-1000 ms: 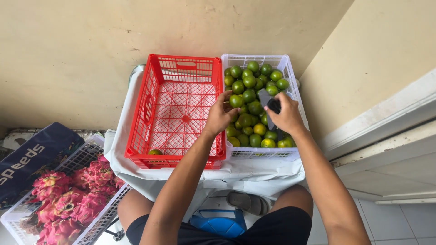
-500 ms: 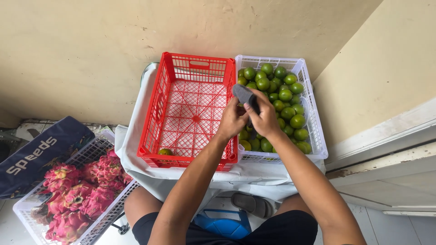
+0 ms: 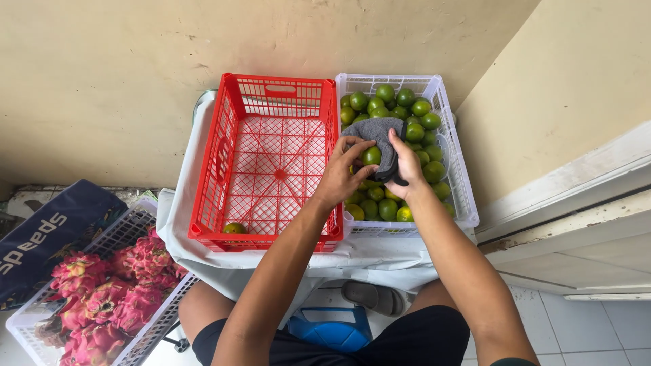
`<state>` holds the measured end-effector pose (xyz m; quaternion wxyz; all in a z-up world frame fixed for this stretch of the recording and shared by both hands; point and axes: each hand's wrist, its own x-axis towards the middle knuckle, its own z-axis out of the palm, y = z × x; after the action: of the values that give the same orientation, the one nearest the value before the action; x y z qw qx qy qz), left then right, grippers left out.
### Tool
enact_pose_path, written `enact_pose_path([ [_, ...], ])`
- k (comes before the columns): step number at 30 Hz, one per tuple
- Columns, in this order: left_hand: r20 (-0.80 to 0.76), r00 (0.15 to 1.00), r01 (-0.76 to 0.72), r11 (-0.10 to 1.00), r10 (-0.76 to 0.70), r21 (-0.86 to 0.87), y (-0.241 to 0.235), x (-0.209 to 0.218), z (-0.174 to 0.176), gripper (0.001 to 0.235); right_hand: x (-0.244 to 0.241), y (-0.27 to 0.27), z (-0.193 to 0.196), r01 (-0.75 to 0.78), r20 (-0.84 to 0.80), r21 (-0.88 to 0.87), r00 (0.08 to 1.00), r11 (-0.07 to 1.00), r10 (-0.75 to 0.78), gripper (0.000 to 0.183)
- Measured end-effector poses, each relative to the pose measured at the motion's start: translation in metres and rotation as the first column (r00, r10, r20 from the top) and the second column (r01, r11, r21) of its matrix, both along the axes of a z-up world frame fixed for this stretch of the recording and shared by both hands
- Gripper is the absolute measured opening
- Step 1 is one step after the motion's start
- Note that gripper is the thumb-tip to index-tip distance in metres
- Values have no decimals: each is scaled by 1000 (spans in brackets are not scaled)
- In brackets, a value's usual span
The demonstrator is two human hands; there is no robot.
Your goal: The person sits on a low stool and cleans green limes using a grey cloth. They pick limes from a white crate, wipe them thoroughly, and place them into a red crate. The process is repeated for several limes.
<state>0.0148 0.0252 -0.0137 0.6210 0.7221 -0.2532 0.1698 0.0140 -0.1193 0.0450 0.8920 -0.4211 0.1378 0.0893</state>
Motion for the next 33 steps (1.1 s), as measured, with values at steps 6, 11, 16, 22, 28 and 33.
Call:
enact_pose_path([
  [6, -326, 944, -42, 966, -45, -255, 2, -1, 7, 37, -30, 5, -1, 348, 755, -615, 518, 708, 401, 48],
  [11, -219, 965, 60, 933, -146, -356, -1, -5, 6, 36, -20, 7, 1, 462, 801, -597, 384, 656, 459, 39],
  [16, -69, 993, 86, 983, -98, -163, 1, -11, 14, 40, -17, 20, 16, 329, 425, -444, 896, 834, -127, 38],
  [22, 6, 993, 115, 992, -114, -50, -1, -17, 25, 44, 1, -9, -13, 101, -48, 114, 994, 988, -96, 34],
  [28, -17, 996, -84, 996, 83, -15, -6, -4, 3, 59, -11, 3, -7, 239, 117, -39, 965, 970, -233, 38],
  [33, -103, 995, -14, 991, 0, -134, 3, -16, 32, 52, -31, -2, 5, 598, 758, -627, 317, 500, 571, 36],
])
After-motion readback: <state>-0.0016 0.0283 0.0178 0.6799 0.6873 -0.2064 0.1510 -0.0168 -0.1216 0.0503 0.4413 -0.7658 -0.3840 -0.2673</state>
